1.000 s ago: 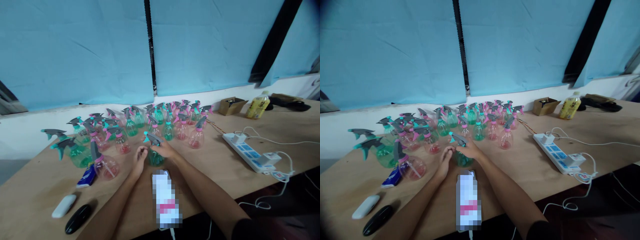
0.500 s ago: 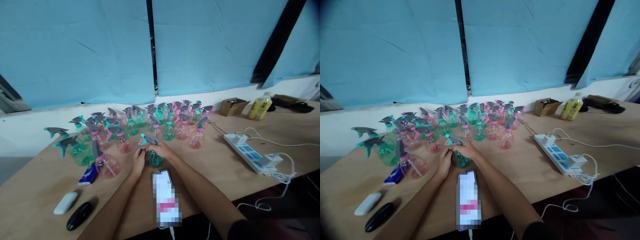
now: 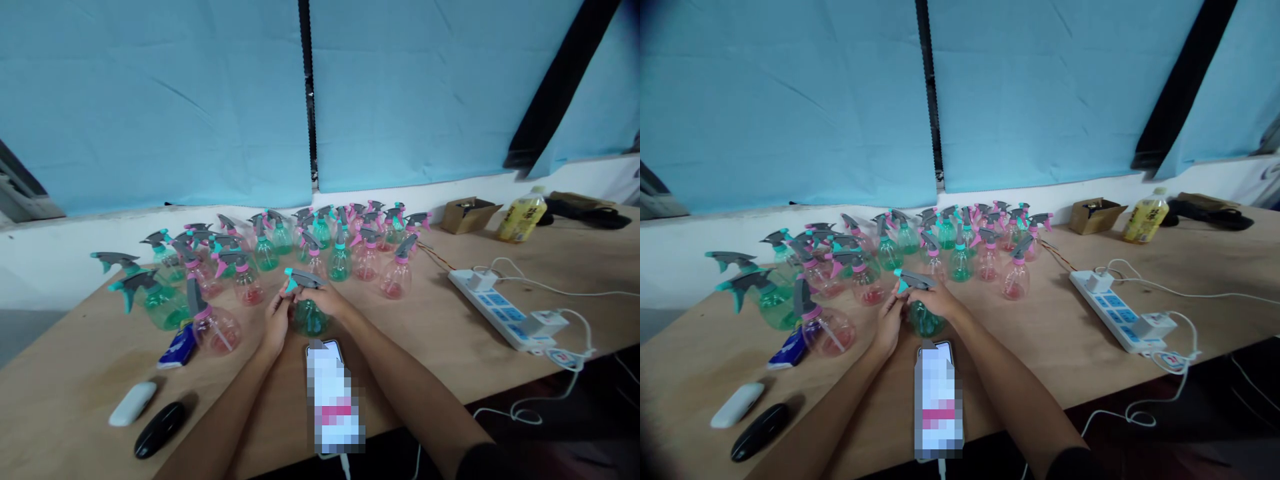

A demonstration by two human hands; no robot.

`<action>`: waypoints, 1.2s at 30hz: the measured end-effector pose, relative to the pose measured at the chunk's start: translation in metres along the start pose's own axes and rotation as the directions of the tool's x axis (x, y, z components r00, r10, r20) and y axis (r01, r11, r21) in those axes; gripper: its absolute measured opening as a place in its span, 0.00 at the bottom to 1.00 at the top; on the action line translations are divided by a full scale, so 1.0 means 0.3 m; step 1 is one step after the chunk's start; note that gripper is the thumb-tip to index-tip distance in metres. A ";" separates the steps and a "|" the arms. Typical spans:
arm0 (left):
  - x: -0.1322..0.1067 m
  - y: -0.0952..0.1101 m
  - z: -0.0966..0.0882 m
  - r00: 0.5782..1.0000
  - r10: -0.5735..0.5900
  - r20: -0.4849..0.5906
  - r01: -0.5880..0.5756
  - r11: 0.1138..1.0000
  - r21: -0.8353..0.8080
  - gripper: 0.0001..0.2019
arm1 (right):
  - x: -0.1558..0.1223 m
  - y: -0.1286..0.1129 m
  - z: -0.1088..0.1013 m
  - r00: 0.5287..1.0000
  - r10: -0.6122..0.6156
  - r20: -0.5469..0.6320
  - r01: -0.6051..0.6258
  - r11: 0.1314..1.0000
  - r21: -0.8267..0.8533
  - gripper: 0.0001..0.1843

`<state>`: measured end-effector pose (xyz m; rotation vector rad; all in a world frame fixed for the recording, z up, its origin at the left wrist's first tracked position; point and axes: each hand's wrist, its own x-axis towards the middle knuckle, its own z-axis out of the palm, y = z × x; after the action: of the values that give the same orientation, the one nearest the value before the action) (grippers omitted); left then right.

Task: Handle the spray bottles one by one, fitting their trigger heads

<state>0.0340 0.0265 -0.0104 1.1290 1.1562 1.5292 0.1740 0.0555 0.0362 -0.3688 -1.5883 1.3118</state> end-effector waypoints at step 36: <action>0.005 -0.024 -0.008 0.998 0.009 0.056 -0.013 0.997 0.075 0.18 | -0.012 -0.014 -0.002 0.999 0.031 -0.025 -0.033 0.996 -0.078 0.11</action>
<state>0.0323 0.0289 -0.0175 1.2220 1.1797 1.4637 0.1776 0.0515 0.0379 -0.4584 -1.6227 1.2670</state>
